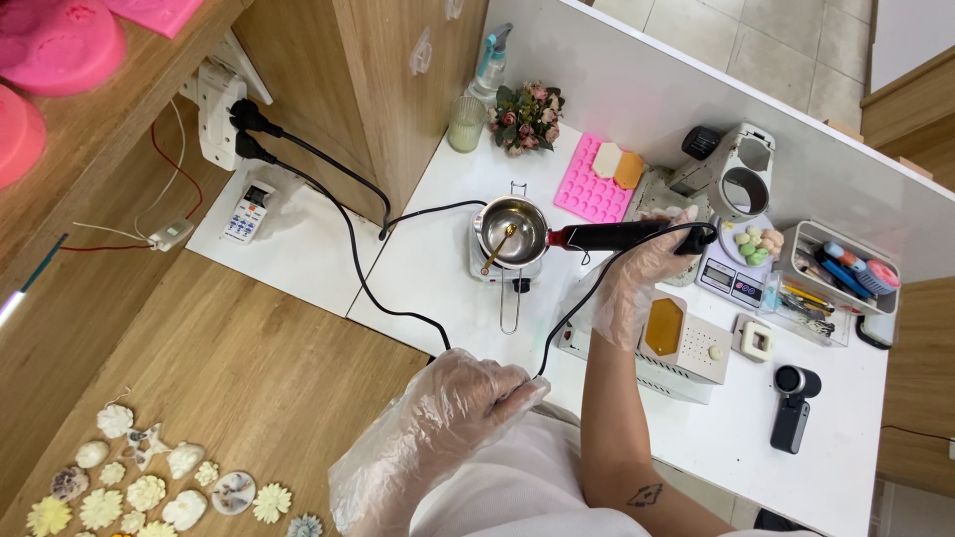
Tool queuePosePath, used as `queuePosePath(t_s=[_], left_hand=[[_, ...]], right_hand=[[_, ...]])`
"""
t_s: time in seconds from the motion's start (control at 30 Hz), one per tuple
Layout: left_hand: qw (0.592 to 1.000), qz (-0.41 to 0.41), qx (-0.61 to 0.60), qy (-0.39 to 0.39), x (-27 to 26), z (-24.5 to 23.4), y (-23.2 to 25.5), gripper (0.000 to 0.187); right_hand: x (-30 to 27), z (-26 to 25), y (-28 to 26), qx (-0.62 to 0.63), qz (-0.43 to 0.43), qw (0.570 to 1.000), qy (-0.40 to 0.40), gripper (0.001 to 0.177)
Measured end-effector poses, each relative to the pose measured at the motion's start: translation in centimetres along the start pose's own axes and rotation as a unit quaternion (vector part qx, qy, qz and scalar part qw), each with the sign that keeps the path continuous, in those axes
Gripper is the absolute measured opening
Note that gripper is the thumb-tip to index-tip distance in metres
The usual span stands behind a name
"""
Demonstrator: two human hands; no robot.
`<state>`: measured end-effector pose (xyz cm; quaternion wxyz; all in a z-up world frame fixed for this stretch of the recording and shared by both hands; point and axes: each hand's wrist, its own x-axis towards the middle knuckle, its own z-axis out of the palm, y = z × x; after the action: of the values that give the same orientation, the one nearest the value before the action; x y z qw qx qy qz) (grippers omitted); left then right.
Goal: Heating wax with a heat gun and preparing wax shapes for candle assembly.
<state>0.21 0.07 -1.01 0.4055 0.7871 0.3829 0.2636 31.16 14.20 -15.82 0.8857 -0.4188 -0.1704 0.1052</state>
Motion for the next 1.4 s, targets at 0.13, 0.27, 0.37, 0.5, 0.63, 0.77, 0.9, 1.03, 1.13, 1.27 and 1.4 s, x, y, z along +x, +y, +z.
queuePosePath(t_s=[0.13, 0.27, 0.37, 0.5, 0.63, 0.77, 0.9, 1.03, 1.13, 1.27, 1.4], left_hand=[[0.999, 0.015, 0.032, 0.028, -0.2, -0.1, 0.0, 0.025], [1.0, -0.011, 0.015, 0.024, -0.2, -0.1, 0.2, 0.026], [0.999, 0.017, 0.017, 0.031, -0.3, 0.2, -0.2, 0.026], [1.0, 0.013, 0.003, 0.021, -0.3, 0.0, -0.4, 0.027], [0.999, 0.023, 0.016, 0.038, -0.5, -0.4, -0.1, 0.025], [0.994, 0.064, 0.027, 0.089, -0.8, 0.0, -0.6, 0.023], [0.999, 0.014, -0.006, 0.034, -1.0, -0.3, -0.7, 0.031], [0.997, 0.029, -0.036, 0.055, -1.2, -0.4, -0.8, 0.028], [0.998, 0.001, -0.017, 0.059, -1.2, -1.1, -0.1, 0.029], [0.998, -0.039, -0.031, 0.035, -1.1, -1.0, -0.3, 0.034], [0.998, -0.045, -0.041, 0.025, -0.8, -1.3, 0.2, 0.034]], right_hand=[[-0.2, -0.5, 0.1, 0.03, -0.015, 0.998, -0.048, 0.03], [-0.4, -0.3, -0.4, 0.025, 0.028, 0.999, -0.037, 0.029], [-0.3, -0.1, -0.4, 0.052, 0.035, 0.998, -0.006, 0.028], [-0.6, 0.3, -1.2, 0.03, 0.047, 0.998, -0.024, 0.028], [-1.0, 0.2, -0.7, 0.02, 0.029, 0.998, -0.045, 0.028], [-0.7, 0.1, 1.5, 0.02, 0.033, 0.999, -0.023, 0.028], [-0.6, 1.1, 4.1, 0.092, -0.001, 0.992, -0.091, 0.023], [-1.5, 3.0, 5.9, 0.082, -0.008, 0.992, -0.092, 0.024], [-1.5, 3.2, 8.1, 0.049, -0.055, 0.992, -0.103, 0.029], [-2.5, 4.1, 7.0, 0.054, 0.016, 0.985, -0.16, 0.031], [-2.8, 4.6, 6.7, 0.007, 0.076, 0.97, -0.229, 0.032]])
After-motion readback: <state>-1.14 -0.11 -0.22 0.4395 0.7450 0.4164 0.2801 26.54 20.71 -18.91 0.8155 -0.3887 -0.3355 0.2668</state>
